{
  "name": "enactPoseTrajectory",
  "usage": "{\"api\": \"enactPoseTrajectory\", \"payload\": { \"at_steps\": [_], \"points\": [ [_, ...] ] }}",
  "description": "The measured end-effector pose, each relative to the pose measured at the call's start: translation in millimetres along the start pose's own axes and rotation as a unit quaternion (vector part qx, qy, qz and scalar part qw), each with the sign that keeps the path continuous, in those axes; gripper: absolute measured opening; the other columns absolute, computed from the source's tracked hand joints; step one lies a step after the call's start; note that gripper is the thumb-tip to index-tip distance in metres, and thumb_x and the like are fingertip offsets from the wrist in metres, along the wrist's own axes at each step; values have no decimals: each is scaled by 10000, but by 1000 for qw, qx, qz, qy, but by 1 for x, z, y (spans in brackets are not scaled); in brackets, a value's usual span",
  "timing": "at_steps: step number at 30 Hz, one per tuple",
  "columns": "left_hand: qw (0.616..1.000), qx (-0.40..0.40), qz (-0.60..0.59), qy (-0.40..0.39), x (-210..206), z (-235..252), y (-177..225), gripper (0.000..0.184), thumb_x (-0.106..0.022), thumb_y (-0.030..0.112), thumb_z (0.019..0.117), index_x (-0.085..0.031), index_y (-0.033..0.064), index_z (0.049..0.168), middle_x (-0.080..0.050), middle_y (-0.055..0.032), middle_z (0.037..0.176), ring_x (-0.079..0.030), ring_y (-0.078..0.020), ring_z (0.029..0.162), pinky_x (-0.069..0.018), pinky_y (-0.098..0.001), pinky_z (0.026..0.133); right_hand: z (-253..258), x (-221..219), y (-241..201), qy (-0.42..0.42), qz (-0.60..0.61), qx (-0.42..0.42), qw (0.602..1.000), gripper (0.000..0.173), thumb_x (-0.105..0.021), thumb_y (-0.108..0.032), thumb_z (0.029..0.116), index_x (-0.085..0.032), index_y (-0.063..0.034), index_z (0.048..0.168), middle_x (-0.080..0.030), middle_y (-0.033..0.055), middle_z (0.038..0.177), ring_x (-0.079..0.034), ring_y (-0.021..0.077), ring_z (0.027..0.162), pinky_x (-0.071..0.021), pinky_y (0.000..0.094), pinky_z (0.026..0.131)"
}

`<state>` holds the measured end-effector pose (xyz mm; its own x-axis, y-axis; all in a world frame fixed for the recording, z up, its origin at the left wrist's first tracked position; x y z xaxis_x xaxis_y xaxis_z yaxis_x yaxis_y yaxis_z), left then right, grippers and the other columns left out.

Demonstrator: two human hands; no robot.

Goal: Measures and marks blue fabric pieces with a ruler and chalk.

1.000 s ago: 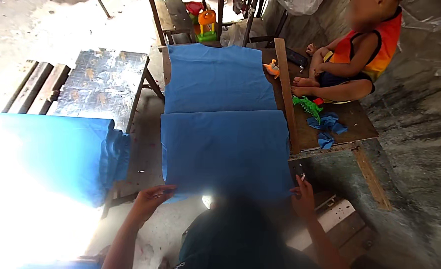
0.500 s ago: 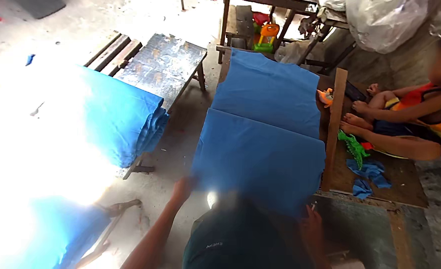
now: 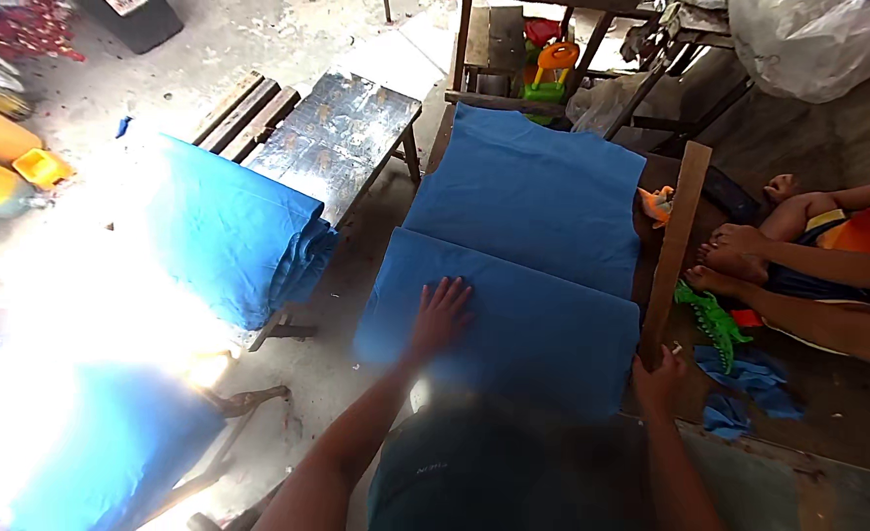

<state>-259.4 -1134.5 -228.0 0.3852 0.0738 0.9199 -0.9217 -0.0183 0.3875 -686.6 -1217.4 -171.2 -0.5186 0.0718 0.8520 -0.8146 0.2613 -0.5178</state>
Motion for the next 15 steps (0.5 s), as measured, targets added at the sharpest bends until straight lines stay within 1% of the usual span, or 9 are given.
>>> {"api": "enactPoseTrajectory", "payload": {
  "at_steps": [1,2,3,6,8,9,11,13,15],
  "points": [
    [999,27,23,17,1,3,-11,546,-332,535,1078,-391,337,1583,-272,33,1691,-181,-264,1579,-110,-662,1230,4,-1,3,-1,-1,-4,1000,628,-725,-136,947,-461,89,1470,-399,403,1472,-450,527,1340,-398,545,1114],
    [997,62,44,33,5,2,-25,558,-328,556,1072,-375,351,1589,-271,11,1692,-190,-291,1575,-123,-675,1220,6,-1,8,-2,-2,-10,1000,643,-742,-142,936,-465,83,1471,-400,401,1472,-463,522,1330,-409,543,1106],
    [992,100,57,44,10,-3,-38,587,-326,578,1064,-361,334,1597,-268,-18,1693,-192,-315,1572,-122,-681,1215,8,-2,14,-6,0,-19,1000,650,-751,-151,931,-470,79,1471,-398,400,1477,-458,521,1338,-401,546,1114],
    [976,193,76,61,28,-17,-67,709,-327,636,1039,-335,222,1615,-246,-98,1694,-175,-355,1571,-98,-683,1216,14,-2,26,-11,21,-49,999,653,-776,-175,919,-495,73,1455,-418,392,1464,-490,503,1306,-414,527,1097],
    [966,239,79,49,35,-20,-68,782,-317,646,1035,-284,134,1625,-206,-146,1698,-143,-368,1576,-69,-687,1213,16,-3,31,-11,40,-59,997,637,-778,-170,912,-516,67,1442,-443,376,1449,-508,479,1290,-423,508,1088],
    [963,253,81,46,35,-20,-67,798,-309,640,1038,-263,104,1627,-191,-161,1699,-131,-375,1577,-59,-688,1212,14,-4,32,-8,52,-60,997,624,-775,-159,909,-526,63,1436,-459,368,1434,-523,465,1268,-433,496,1074],
    [959,265,86,51,31,-19,-67,795,-296,621,1048,-244,80,1628,-175,-168,1701,-118,-377,1579,-46,-693,1208,10,-2,34,0,94,-56,994,601,-770,-113,894,-537,72,1416,-478,365,1401,-535,437,1225,-441,472,1048],
    [957,270,86,55,28,-18,-69,797,-296,615,1048,-226,76,1631,-155,-169,1705,-98,-369,1583,-38,-689,1209,4,0,39,3,145,-56,988,583,-756,-87,889,-541,65,1409,-508,338,1378,-548,387,1198,-451,437,1025],
    [956,274,84,58,28,-18,-70,807,-301,623,1043,-226,75,1631,-154,-170,1706,-101,-364,1583,-52,-680,1213,-7,3,42,-4,189,-42,981,579,-735,-63,890,-529,70,1415,-530,317,1356,-555,341,1165,-462,403,989]
  ]
}}
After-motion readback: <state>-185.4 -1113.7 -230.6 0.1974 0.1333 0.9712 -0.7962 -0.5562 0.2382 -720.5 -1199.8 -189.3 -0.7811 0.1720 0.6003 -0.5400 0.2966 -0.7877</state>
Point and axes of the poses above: each hand's wrist, its own z-axis towards the middle knuckle, its own x-axis out of the back of the hand, y = z × x, the point moved 5 cm from there along z, towards the middle knuckle
